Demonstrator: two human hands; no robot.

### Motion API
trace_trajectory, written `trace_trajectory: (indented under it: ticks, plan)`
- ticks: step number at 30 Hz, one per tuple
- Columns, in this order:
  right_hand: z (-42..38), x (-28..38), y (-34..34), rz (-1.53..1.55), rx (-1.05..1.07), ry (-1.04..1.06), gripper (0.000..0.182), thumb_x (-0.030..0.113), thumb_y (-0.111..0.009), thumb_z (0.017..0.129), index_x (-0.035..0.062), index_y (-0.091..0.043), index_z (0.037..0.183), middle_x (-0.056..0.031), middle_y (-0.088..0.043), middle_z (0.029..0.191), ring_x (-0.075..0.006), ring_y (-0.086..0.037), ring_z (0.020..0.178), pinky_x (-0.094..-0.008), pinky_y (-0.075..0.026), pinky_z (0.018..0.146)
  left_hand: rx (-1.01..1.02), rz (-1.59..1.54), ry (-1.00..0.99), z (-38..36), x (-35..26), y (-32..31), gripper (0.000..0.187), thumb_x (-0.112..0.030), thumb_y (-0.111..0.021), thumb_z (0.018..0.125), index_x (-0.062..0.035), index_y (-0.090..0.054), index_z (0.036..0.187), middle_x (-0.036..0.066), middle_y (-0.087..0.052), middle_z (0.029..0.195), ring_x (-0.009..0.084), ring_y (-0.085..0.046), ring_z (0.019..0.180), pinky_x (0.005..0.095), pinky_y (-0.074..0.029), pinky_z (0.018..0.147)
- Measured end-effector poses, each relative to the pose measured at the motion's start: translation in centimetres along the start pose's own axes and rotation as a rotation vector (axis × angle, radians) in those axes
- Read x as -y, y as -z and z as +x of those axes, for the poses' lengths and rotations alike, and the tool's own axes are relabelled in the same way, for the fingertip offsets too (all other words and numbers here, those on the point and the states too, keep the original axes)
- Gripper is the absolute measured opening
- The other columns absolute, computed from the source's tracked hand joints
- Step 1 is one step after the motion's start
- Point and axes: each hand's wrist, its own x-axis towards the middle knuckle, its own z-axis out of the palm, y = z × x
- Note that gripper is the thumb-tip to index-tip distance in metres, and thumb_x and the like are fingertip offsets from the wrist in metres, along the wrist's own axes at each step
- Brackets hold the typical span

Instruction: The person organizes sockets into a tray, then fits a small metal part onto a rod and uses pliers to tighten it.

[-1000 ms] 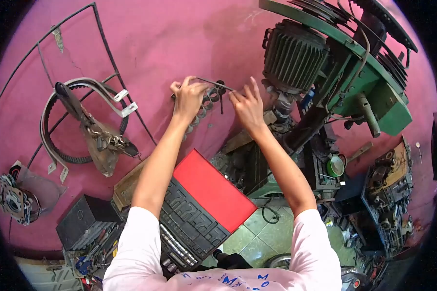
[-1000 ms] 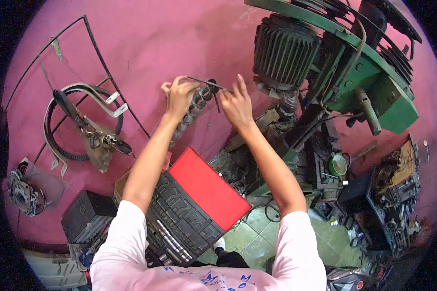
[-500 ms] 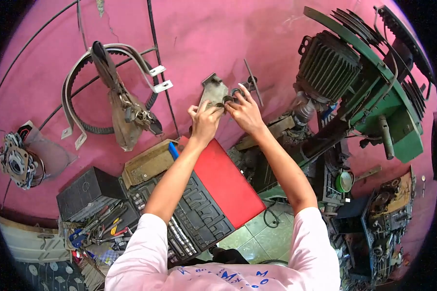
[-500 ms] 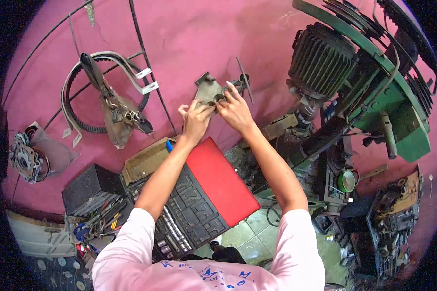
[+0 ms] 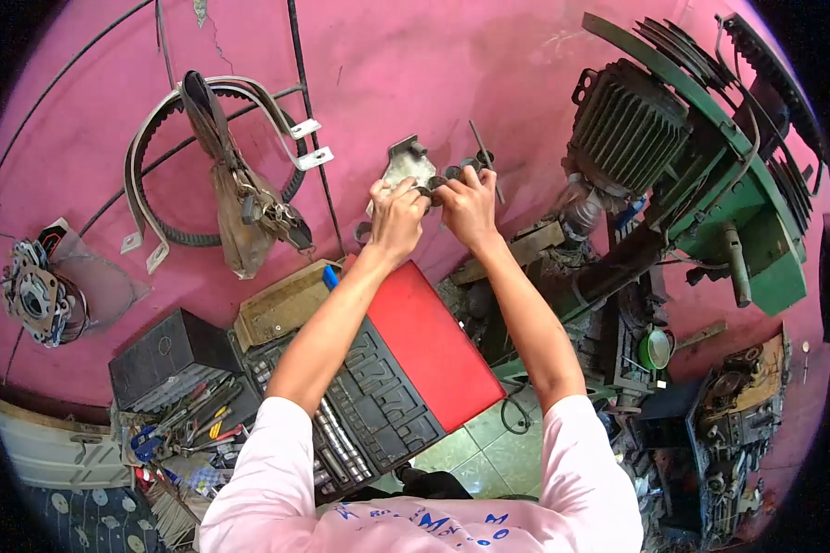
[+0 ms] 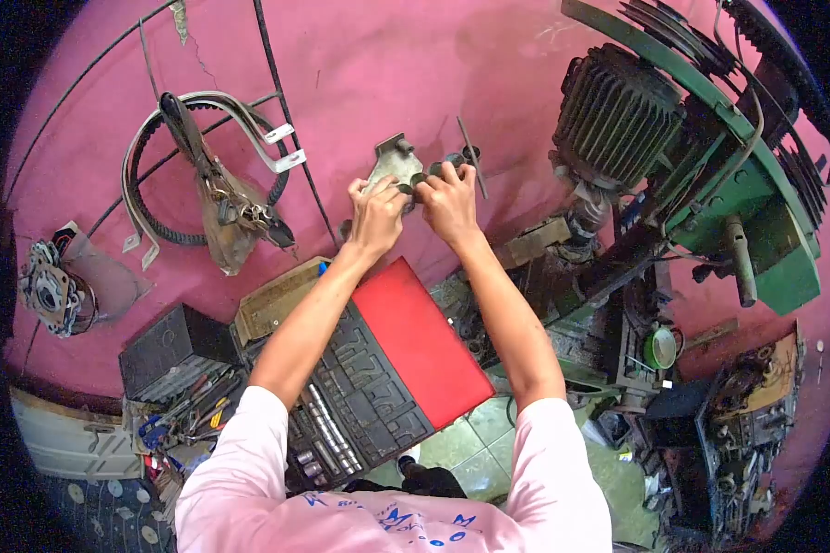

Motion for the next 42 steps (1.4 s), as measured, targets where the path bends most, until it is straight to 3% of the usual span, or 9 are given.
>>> trace_trajectory:
  ticks: [9,14,24,28,33,35,42]
  plan:
    - [0.0,0.0,-0.4,-0.002,-0.011,-0.122,0.012,0.011,-0.072,0.068,0.0155,-0.069,0.078,0.0012,-0.066,0.075,-0.0233,-0.056,0.091,-0.0461,-0.037,0.084,0.207,0.134,-0.076,2.9,0.1,2.4,0.017,-0.003,-0.068,0.075,-0.0148,-0.077,0.084,-0.001,-0.073,0.088,0.0174,-0.065,0.11,0.0535,-0.033,0.1]
    - [-0.3,0.1,-0.1,-0.005,-0.033,-0.091,0.011,0.012,-0.072,0.071,0.016,-0.072,0.082,0.0022,-0.069,0.078,-0.0218,-0.056,0.092,-0.0462,-0.037,0.085,0.18,0.112,-0.032,2.5,-0.1,2.3,0.019,-0.004,-0.07,0.075,-0.0147,-0.079,0.087,-0.001,-0.074,0.089,0.0178,-0.065,0.109,0.0532,-0.032,0.101]
    - [0.2,1.9,2.5,-0.023,-0.021,-0.098,0.014,0.016,-0.073,0.079,0.0186,-0.079,0.092,0.0053,-0.077,0.09,-0.0187,-0.057,0.097,-0.0475,-0.036,0.089,0.051,0.087,-0.049,1.4,-0.9,3.8,0.017,-0.011,-0.073,0.082,-0.0165,-0.081,0.096,-0.002,-0.075,0.094,0.0182,-0.063,0.123,0.0534,-0.029,0.101]
    - [0.9,5.1,5.1,-0.036,-0.035,-0.08,0.023,0.014,-0.075,0.077,0.0189,-0.08,0.099,0.0053,-0.077,0.102,-0.0198,-0.058,0.101,-0.0499,-0.036,0.092,-0.098,0.175,0.04,-0.1,-1.5,6.5,0.015,-0.014,-0.074,0.083,-0.0179,-0.08,0.097,-0.003,-0.075,0.097,0.0179,-0.063,0.122,0.0525,-0.029,0.099]
    - [1.2,10.9,8.0,0.014,-0.046,-0.083,0.021,0.016,-0.075,0.078,0.0184,-0.08,0.099,0.0069,-0.077,0.103,-0.0199,-0.058,0.101,-0.0514,-0.036,0.092,-0.179,0.15,0.083,-3.4,-2.5,11.6,0.011,-0.017,-0.075,0.085,-0.0169,-0.079,0.095,-0.003,-0.075,0.097,0.0184,-0.063,0.121,0.0513,-0.027,0.099]
    - [1.1,14.2,9.3,0.02,-0.092,-0.073,0.02,0.02,-0.078,0.082,0.0186,-0.079,0.101,0.0102,-0.077,0.105,-0.0186,-0.058,0.096,-0.0452,-0.035,0.09,-0.186,0.153,0.117,-5.7,-3.1,14.1,0.01,-0.018,-0.074,0.086,-0.0158,-0.079,0.095,-0.002,-0.074,0.096,0.0196,-0.063,0.121,0.0515,-0.026,0.1]
    - [-0.3,26.8,10.6,0.274,0.016,-0.039,0.027,0.019,-0.078,0.079,0.0167,-0.079,0.106,0.0059,-0.076,0.106,-0.0218,-0.057,0.095,-0.0471,-0.035,0.088,-0.232,0.143,0.318,-16.8,-3.1,23.2,0.011,-0.017,-0.077,0.081,-0.0155,-0.078,0.092,-0.002,-0.073,0.092,0.0194,-0.065,0.118,0.0525,-0.029,0.096]
